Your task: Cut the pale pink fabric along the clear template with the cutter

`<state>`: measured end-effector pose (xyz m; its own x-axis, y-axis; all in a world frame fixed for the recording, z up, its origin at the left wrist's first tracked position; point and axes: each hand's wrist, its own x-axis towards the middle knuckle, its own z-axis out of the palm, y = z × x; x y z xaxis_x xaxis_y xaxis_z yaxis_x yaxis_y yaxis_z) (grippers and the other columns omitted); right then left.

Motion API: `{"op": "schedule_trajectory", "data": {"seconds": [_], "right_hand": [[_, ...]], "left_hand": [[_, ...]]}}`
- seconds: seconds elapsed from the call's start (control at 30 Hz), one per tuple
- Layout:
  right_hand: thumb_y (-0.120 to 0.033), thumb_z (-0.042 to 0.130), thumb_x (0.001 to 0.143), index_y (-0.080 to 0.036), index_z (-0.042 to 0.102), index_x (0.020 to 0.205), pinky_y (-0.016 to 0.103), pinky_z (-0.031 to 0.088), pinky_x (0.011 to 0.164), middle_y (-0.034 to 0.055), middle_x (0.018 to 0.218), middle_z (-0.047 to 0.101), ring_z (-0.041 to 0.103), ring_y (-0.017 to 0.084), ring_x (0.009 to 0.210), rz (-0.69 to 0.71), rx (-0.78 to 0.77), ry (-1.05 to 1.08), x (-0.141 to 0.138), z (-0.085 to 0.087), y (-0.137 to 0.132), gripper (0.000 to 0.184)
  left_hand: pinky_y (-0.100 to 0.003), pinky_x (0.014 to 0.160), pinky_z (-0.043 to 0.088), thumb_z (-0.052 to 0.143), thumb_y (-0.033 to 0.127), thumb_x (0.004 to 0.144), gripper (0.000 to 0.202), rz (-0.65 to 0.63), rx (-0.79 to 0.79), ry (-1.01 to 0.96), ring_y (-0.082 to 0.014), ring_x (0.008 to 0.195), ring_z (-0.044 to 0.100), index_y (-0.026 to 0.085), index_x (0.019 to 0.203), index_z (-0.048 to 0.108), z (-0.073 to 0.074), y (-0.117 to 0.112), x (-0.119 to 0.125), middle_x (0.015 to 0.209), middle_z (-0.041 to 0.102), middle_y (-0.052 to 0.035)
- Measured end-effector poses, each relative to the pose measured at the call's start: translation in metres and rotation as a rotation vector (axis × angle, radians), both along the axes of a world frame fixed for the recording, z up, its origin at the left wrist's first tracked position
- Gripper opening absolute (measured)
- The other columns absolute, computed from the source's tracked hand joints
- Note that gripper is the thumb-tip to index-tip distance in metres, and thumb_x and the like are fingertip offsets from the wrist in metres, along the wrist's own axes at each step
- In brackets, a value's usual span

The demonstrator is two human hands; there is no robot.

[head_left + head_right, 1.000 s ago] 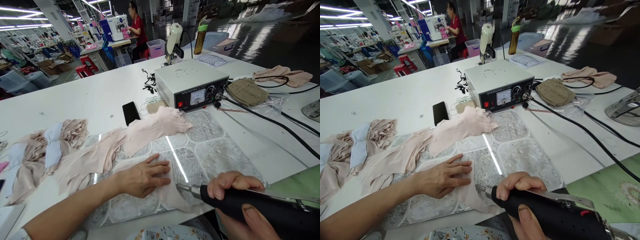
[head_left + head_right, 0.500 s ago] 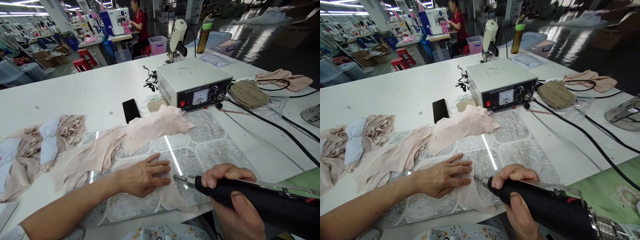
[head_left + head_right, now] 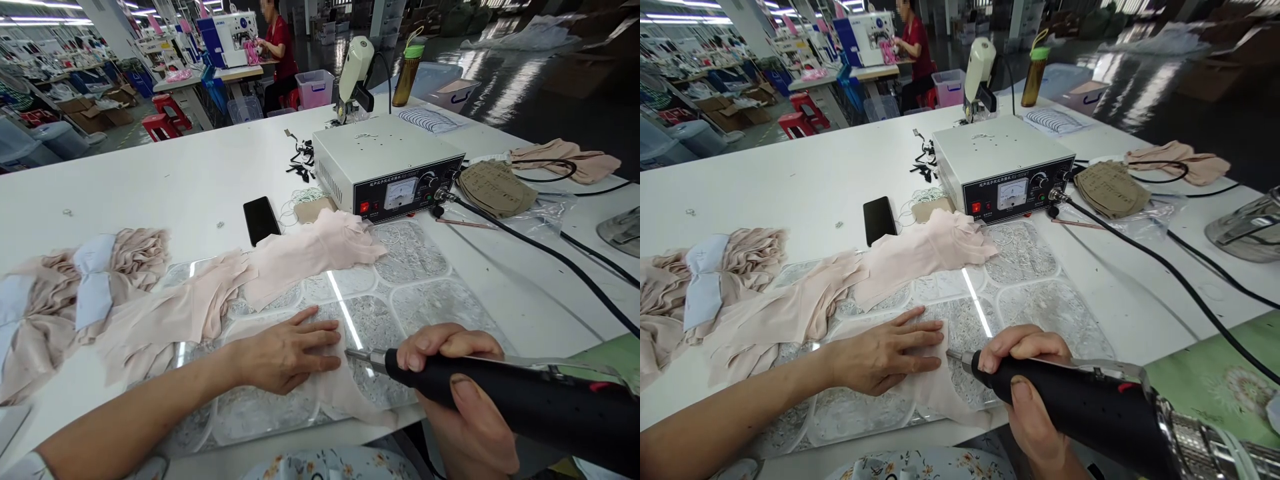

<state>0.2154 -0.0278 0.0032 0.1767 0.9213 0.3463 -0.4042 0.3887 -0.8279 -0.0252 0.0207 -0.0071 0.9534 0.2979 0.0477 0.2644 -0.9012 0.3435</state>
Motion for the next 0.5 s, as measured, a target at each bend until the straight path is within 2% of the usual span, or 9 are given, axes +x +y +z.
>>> {"op": "schedule_trajectory", "data": {"seconds": [0.23,0.5], "right_hand": [[-0.029,0.063,0.083,-0.022,0.057,0.086,0.029,0.053,0.054,-0.0003,0.076,0.055,0.054,0.012,0.059,0.012,-0.045,0.009,0.0028,0.007,-0.0051,0.01],[-0.03,0.063,0.082,-0.023,0.058,0.083,0.031,0.052,0.052,0.0005,0.074,0.055,0.053,0.013,0.057,0.001,-0.076,-0.007,0.0005,0.0081,-0.0062,0.009]], "left_hand": [[-0.049,0.119,0.014,0.04,0.016,0.094,0.035,-0.005,-0.009,0.014,-0.0253,0.14,0.034,0.017,0.124,0.058,-0.0004,0.0009,-0.0008,0.136,0.053,-0.0132],[-0.05,0.118,0.018,0.04,0.013,0.093,0.035,-0.005,-0.002,-0.006,-0.026,0.139,0.036,0.016,0.123,0.058,0.0005,0.0009,-0.0004,0.133,0.055,-0.0136]]}}
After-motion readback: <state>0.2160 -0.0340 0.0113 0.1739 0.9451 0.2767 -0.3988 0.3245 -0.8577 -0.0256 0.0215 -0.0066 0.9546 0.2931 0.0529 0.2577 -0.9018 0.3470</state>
